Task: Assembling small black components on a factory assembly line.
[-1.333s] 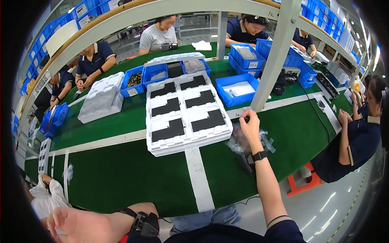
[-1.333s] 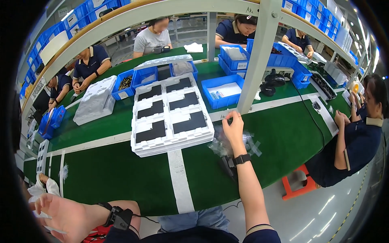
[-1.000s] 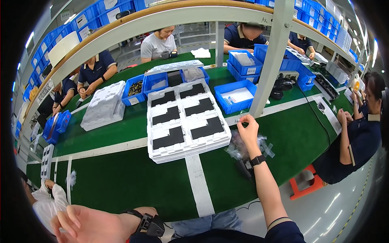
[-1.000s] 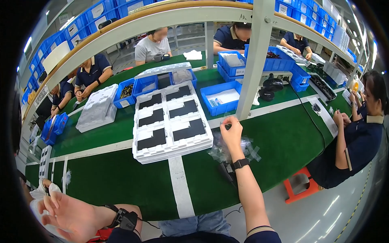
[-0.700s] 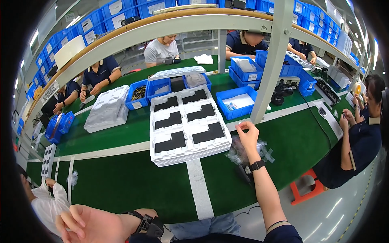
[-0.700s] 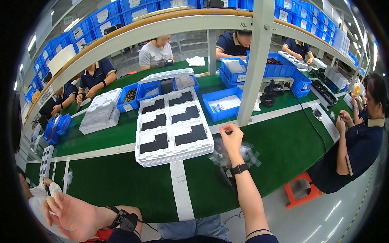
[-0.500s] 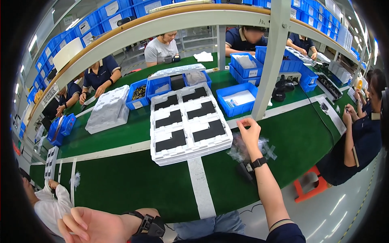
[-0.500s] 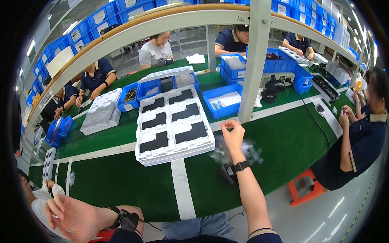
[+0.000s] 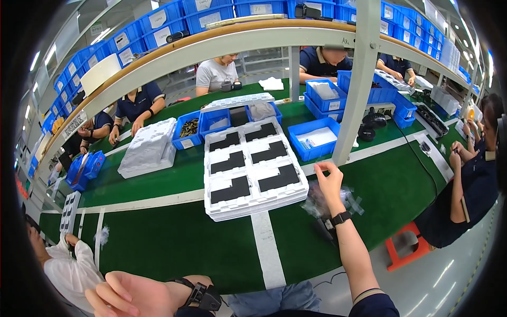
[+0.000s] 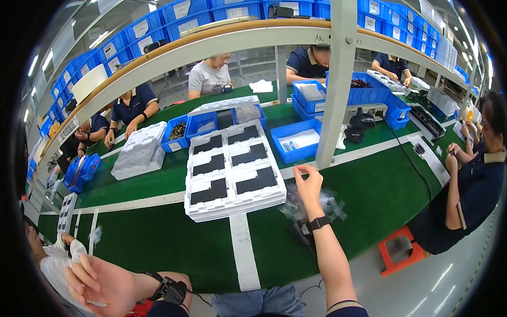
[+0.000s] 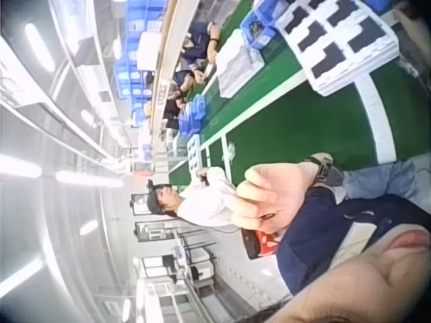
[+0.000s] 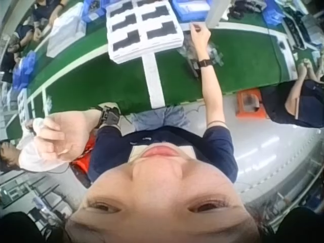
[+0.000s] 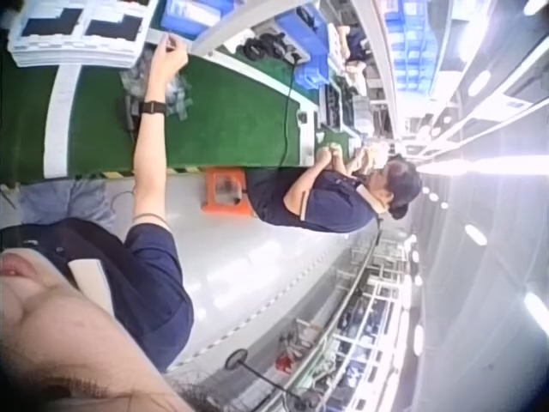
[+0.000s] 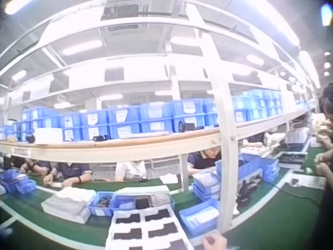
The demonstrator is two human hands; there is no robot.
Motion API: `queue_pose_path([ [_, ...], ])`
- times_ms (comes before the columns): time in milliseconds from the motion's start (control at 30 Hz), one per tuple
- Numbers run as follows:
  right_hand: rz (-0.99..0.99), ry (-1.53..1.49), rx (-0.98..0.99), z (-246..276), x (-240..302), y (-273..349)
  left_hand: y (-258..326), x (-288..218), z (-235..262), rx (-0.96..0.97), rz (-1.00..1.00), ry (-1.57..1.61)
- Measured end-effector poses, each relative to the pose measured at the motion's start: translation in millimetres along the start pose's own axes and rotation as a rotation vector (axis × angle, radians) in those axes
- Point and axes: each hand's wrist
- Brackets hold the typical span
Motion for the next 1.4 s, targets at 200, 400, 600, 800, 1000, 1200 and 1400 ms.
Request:
queue_pose_path([
  [200,-0.017,-0.017,-0.008,4,5,-2,-5,-1,-5,-0.022,-0.082,0.059],
  [400,-0.062,0.010,0.021,2,-2,3,1,-1,0,-0.070,-0.022,0.085],
  [600,-0.052,-0.010,0.016,3,6,0,1,-7,-3,-0.036,0.004,0.084],
  [800,-0.041,0.015,-0.020,1,1,0,2,-6,-2,0.004,0.016,0.052],
  [1000,0.040,-0.035,-0.052,4,3,1,-1,-9,2,0.082,0.019,0.092],
  [1200,0.002,-0.004,-0.018,4,0,1,3,-10,-6,0.125,0.119,0.125],
  [1400,-0.015,0.029,0.002,2,0,0,0,-11,-5,0.256,0.325,0.125],
])
Point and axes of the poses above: each hand's wrist, its own y-axis away from the middle knuckle, its own z-axis out of the back of the hand, x = y × z, and after that the axes turned 12 degrees about y, right-handed
